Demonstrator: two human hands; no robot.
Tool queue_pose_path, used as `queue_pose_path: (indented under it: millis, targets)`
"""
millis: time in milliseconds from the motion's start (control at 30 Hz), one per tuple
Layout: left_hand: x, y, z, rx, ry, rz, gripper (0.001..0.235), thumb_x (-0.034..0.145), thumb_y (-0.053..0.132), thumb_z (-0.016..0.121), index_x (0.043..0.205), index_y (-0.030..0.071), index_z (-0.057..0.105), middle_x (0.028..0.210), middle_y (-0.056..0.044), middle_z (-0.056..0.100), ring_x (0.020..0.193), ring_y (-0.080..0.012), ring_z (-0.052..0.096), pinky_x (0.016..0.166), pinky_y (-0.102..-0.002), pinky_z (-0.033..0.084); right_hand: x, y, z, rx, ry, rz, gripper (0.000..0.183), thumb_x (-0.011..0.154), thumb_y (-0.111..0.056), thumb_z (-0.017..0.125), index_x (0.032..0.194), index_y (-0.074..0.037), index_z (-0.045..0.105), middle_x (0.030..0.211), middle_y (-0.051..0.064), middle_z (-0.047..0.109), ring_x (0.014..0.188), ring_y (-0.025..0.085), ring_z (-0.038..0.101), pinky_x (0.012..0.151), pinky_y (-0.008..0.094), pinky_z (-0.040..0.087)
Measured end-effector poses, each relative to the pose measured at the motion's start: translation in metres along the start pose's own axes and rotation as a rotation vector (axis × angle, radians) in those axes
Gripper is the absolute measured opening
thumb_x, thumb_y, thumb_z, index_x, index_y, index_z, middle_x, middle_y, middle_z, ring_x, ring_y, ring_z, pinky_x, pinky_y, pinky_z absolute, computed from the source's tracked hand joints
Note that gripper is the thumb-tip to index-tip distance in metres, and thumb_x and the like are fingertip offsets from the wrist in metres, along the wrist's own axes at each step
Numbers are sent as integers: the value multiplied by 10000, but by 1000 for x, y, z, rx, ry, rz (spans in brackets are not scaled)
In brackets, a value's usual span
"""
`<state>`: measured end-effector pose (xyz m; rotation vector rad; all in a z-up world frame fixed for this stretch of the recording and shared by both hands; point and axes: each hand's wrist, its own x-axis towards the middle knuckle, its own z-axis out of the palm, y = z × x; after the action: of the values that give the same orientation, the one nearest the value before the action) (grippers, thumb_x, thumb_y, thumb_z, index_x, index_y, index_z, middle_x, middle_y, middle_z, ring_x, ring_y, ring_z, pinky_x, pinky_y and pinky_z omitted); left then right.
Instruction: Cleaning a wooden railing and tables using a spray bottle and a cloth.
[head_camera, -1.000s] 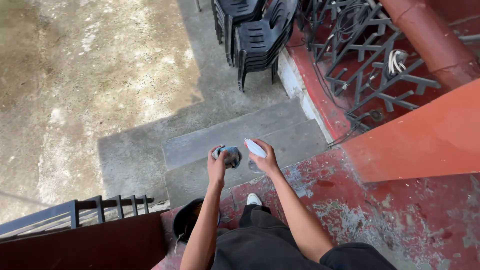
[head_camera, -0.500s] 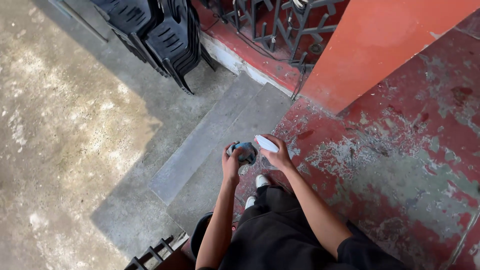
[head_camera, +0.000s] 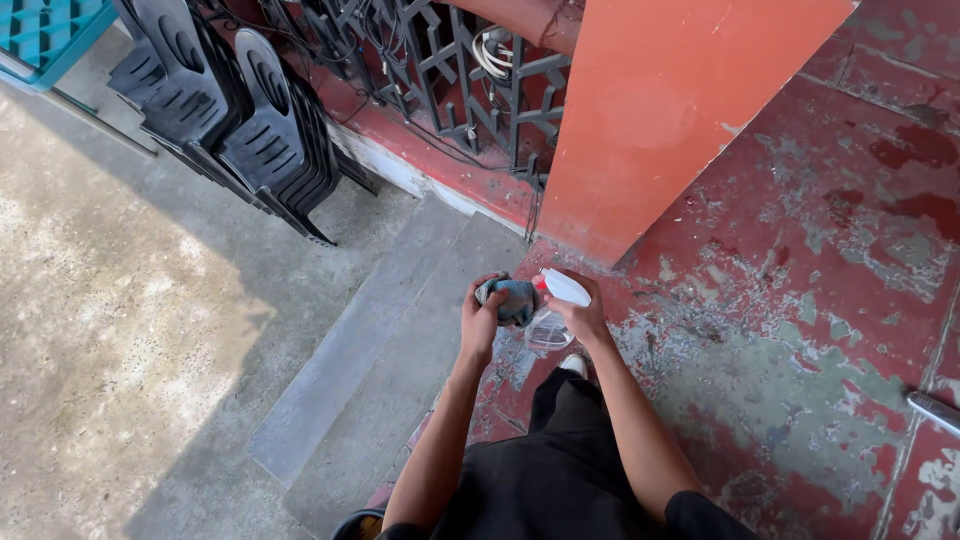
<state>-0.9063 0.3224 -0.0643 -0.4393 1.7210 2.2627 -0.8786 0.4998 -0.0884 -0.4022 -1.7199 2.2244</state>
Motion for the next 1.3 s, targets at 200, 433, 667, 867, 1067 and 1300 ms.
queue_pose_path:
  millis: [200, 433, 667, 867, 1067, 1300]
  targets:
    - [12, 31, 144, 120, -76, -42, 353, 868, 217, 729, 1216, 160, 717, 1113, -123, 730, 1042, -226, 654, 860, -411, 572, 89, -34, -101, -31, -71, 20, 552, 527, 203, 758, 1042, 3, 768, 851, 198, 740, 755, 254, 726, 662, 416, 608]
    - [59, 23, 245, 233, -99, -23, 296, 847, 266, 761, 1137, 210, 754, 1019, -117, 745, 988, -228, 688, 844, -424, 589, 174, -81, -172, 3, -186, 26, 562, 484, 210, 722, 1010, 16, 761, 816, 187, 736, 710, 255, 737, 667, 385, 611]
    - [107, -5, 357, 202, -222, -117, 289, 830, 275, 772, 1100, 173, 764, 982, -92, 731, 953, -212, 673, 864, -399, 559, 260, -62, -287, -37, -124, 8, 613, 456, 185, 804, 1035, -12, 763, 815, 108, 713, 697, 162, 672, 571, 304, 551]
    - [120, -45, 490, 105, -393, 41, 484, 777, 169, 855, 1237, 167, 707, 1072, -93, 689, 1021, -171, 618, 932, -361, 538, 342, -105, -396, -123, -217, -95, 557, 461, 137, 817, 992, -29, 787, 817, 123, 708, 732, 176, 648, 651, 329, 564]
    - [122, -95, 637, -73, -402, 85, 643, 734, -36, 795, 1344, 75, 626, 1110, -93, 641, 1046, -182, 592, 968, -356, 522, 399, -144, -516, -256, -170, -180, 504, 512, 155, 818, 970, -48, 767, 835, 68, 702, 826, 129, 629, 751, 285, 534]
    - [182, -100, 767, 93, -353, 199, 673, 721, -123, 636, 1340, 139, 668, 1125, -127, 692, 1088, -230, 617, 992, -418, 516, 495, -215, -574, -185, -217, -119, 388, 547, 172, 735, 883, -17, 785, 766, 104, 687, 712, 133, 582, 644, 275, 525]
